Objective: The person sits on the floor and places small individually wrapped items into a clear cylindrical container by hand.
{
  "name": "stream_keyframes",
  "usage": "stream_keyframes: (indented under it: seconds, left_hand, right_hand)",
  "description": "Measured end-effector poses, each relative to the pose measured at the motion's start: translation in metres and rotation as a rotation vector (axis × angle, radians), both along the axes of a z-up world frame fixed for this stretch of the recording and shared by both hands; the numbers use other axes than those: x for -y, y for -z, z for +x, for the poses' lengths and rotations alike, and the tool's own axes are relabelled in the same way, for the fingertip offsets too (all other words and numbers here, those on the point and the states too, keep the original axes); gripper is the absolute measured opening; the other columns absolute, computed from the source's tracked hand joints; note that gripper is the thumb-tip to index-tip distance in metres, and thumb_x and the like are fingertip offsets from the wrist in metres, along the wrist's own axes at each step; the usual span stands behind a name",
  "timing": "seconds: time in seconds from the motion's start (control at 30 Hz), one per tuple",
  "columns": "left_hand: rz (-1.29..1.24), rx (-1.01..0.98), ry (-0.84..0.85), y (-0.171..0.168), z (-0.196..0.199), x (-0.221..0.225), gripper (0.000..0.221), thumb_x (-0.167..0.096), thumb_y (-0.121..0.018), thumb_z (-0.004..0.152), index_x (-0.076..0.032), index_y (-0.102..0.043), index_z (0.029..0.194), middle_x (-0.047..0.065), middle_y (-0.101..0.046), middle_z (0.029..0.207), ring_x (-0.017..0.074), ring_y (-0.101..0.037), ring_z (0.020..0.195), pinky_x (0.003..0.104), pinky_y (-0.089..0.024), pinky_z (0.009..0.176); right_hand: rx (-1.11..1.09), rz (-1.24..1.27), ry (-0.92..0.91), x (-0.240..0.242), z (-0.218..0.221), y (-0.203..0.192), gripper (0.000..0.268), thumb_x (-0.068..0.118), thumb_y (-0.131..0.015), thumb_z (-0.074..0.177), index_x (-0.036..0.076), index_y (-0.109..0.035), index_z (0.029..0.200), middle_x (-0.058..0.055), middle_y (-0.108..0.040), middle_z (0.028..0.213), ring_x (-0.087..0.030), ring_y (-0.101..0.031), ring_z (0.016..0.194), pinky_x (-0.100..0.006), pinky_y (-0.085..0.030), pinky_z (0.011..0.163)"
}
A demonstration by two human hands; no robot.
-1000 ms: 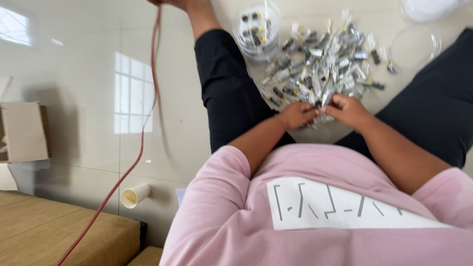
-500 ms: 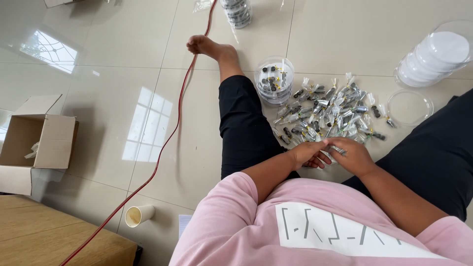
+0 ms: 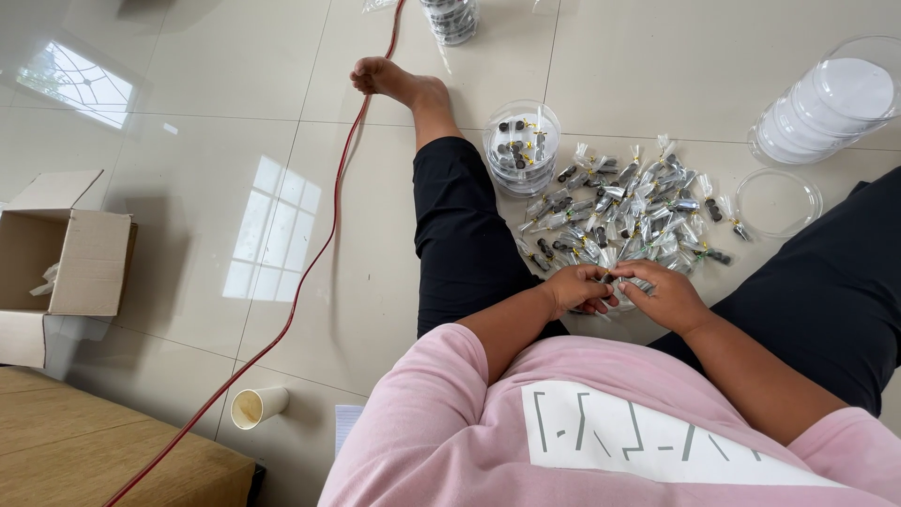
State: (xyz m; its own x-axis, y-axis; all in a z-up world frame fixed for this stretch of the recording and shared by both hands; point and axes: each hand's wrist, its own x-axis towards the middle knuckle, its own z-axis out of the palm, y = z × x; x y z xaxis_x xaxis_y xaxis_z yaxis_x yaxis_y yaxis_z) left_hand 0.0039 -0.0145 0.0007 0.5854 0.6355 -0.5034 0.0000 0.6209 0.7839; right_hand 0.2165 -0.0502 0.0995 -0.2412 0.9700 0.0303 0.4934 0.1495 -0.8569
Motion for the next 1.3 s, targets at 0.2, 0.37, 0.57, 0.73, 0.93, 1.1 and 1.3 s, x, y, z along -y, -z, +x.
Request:
stream_keyframes:
  seconds: [0.2,0.37,0.57,0.73,0.93,1.1,1.3]
  left_hand:
    - [0.497,-0.33,0.018,-0.005,0.001,0.013,0.045,-0.031,-0.081,0.085,-0.016,-0.065,0.124,0.001,-0.075,0.079,0.0124,-0.074,0.066,0.026,-0.059,0.067]
    - [0.689,-0.545,0.152,-0.039,0.001,0.017,0.048,-0.045,-0.078,0.08,-0.023,-0.065,0.121,-0.005,-0.075,0.083,0.0149,-0.074,0.083,0.032,-0.058,0.083]
    - [0.593,-0.443,0.103,-0.036,0.002,0.016,0.041,-0.039,-0.078,0.084,-0.02,-0.066,0.118,-0.003,-0.074,0.077,0.0142,-0.073,0.073,0.03,-0.058,0.076]
    - [0.439,-0.293,0.046,-0.024,0.005,0.014,0.042,-0.029,-0.081,0.083,-0.015,-0.066,0.119,0.0,-0.074,0.075,0.0097,-0.072,0.064,0.023,-0.057,0.068]
    - [0.216,-0.068,0.003,0.001,0.007,0.007,0.025,-0.017,-0.063,0.1,-0.007,-0.06,0.123,0.016,-0.076,0.088,0.0195,-0.076,0.069,0.021,-0.057,0.059]
    - [0.052,0.001,0.089,-0.01,-0.001,0.004,0.027,-0.023,-0.058,0.103,-0.011,-0.06,0.127,0.014,-0.077,0.093,0.0185,-0.077,0.075,0.021,-0.06,0.063]
    - [0.063,-0.021,0.036,-0.01,0.0,0.002,0.023,-0.027,-0.061,0.102,-0.016,-0.064,0.121,0.014,-0.078,0.088,0.0177,-0.077,0.07,0.02,-0.058,0.059]
  right_hand:
    - [-0.018,-0.311,0.106,-0.007,0.014,0.058,0.016,0.034,-0.074,0.095,0.018,-0.078,0.098,-0.004,-0.075,0.078,-0.015,-0.066,0.078,-0.034,-0.054,0.078]
    - [-0.118,-0.421,0.133,-0.008,0.015,0.063,0.027,0.036,-0.074,0.096,0.013,-0.074,0.084,-0.002,-0.066,0.066,-0.014,-0.056,0.068,-0.03,-0.047,0.067]
    - [-0.243,-0.479,0.174,-0.004,0.005,0.035,0.019,0.024,-0.08,0.09,0.01,-0.07,0.084,0.001,-0.062,0.07,-0.011,-0.053,0.069,-0.026,-0.042,0.066]
    - [-0.287,-0.492,0.18,-0.005,0.005,0.033,0.012,0.017,-0.078,0.089,0.01,-0.068,0.087,0.003,-0.062,0.073,-0.008,-0.053,0.071,-0.023,-0.042,0.068]
    - [-0.228,-0.437,0.164,-0.006,0.009,0.037,0.004,0.013,-0.074,0.089,0.011,-0.071,0.089,0.0,-0.06,0.069,-0.01,-0.053,0.069,-0.026,-0.044,0.064]
    - [-0.194,-0.414,0.142,-0.007,0.011,0.04,0.003,0.011,-0.073,0.09,0.011,-0.076,0.093,-0.005,-0.069,0.075,-0.011,-0.06,0.075,-0.028,-0.049,0.069]
    - [-0.315,-0.46,0.136,-0.005,0.007,0.029,0.017,0.009,-0.073,0.091,0.009,-0.075,0.108,-0.005,-0.074,0.093,-0.01,-0.064,0.088,-0.029,-0.052,0.085]
